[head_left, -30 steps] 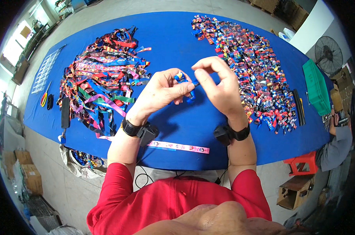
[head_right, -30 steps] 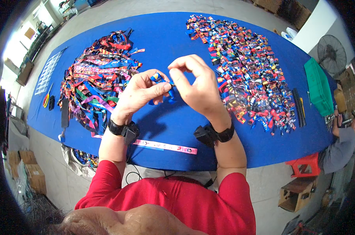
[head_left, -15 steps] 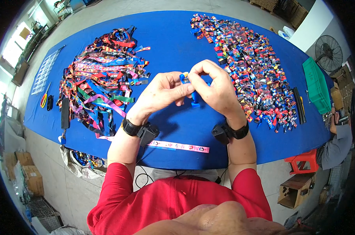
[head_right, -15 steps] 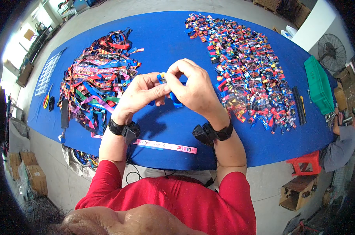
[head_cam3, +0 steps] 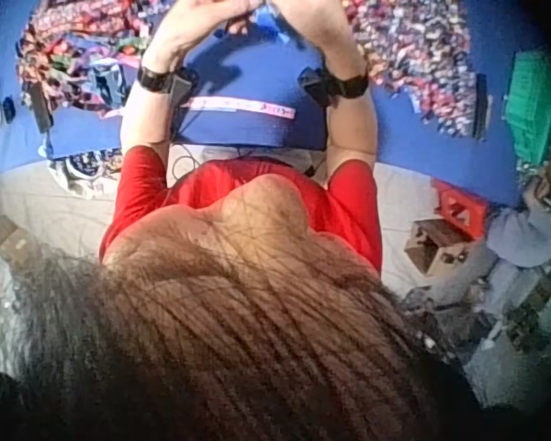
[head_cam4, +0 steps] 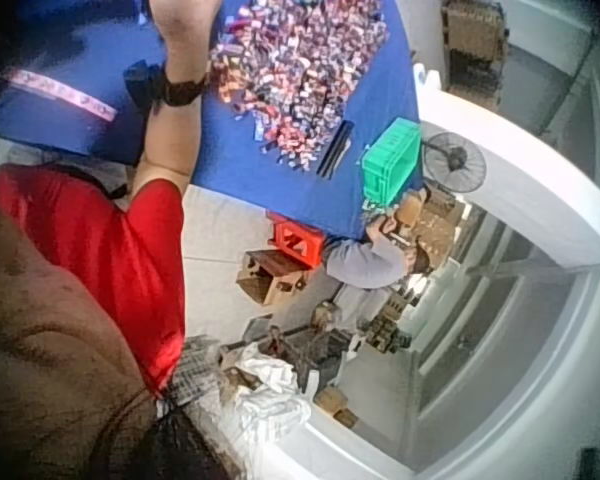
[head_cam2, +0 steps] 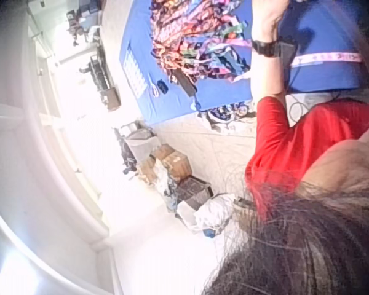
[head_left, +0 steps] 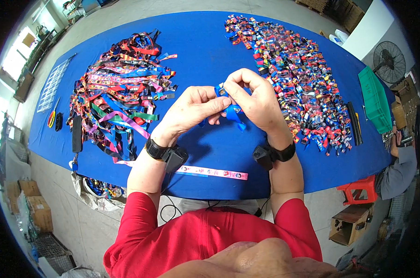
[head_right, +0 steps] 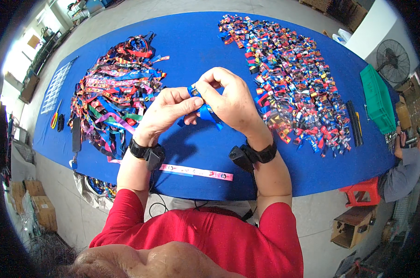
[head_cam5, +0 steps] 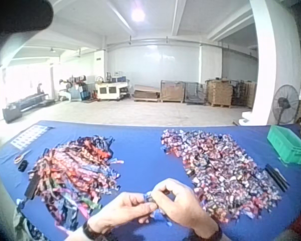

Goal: Inspecting and organizing printed lanyards on a work table in a factory environment.

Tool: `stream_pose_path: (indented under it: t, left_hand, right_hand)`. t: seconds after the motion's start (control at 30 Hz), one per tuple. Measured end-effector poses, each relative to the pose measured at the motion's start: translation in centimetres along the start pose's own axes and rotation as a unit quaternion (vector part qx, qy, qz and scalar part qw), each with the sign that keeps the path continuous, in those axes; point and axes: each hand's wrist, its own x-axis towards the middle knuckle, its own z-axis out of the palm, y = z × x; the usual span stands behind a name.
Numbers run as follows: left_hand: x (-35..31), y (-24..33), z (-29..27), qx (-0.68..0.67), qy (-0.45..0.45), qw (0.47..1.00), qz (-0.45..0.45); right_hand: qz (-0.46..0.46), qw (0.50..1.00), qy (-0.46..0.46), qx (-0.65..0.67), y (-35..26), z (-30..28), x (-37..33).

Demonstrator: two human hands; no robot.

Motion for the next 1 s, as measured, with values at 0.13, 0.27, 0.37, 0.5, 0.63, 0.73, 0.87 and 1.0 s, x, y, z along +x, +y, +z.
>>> stream_pose_path:
  t: [0.13,0.27,0.37,0.5,0.63,0.73,0.87,1.0]
  left_hand:
    - [0.0,0.0,-0.2,0.029,0.001,1.0,-0.004]
    - [0.0,-0.1,-0.3,0.045,0.023,0.999,0.006]
    - [0.0,0.2,0.0,0.021,0.051,0.998,0.02]
    - [0.7,-0.5,-0.6,-0.016,0.072,0.996,0.043]
    - [0.5,-1.0,-1.1,-0.045,0.08,0.993,0.069]
    - [0.5,-0.5,-0.8,-0.059,0.091,0.992,0.067]
    - [0.6,-0.7,-1.0,-0.083,0.093,0.989,0.074]
    - [0.5,-0.1,-0.7,-0.076,0.104,0.989,0.074]
  right_hand:
    - [-0.003,1.0,0.007,0.003,0.2,-0.1,0.1]
    - [0.024,0.999,0.003,0.046,0.4,0.0,0.2]
    - [0.012,0.998,0.025,0.058,0.4,0.4,0.2]
    - [-0.029,0.999,0.018,0.033,1.0,0.0,0.3]
    - [-0.035,0.999,-0.019,-0.032,1.2,0.0,0.1]
    - [-0.024,0.999,-0.023,-0.022,0.8,-0.1,0.1]
    - [0.014,1.0,-0.007,0.005,0.4,0.0,0.1]
    - [-0.001,0.999,0.003,0.049,0.7,0.1,0.2]
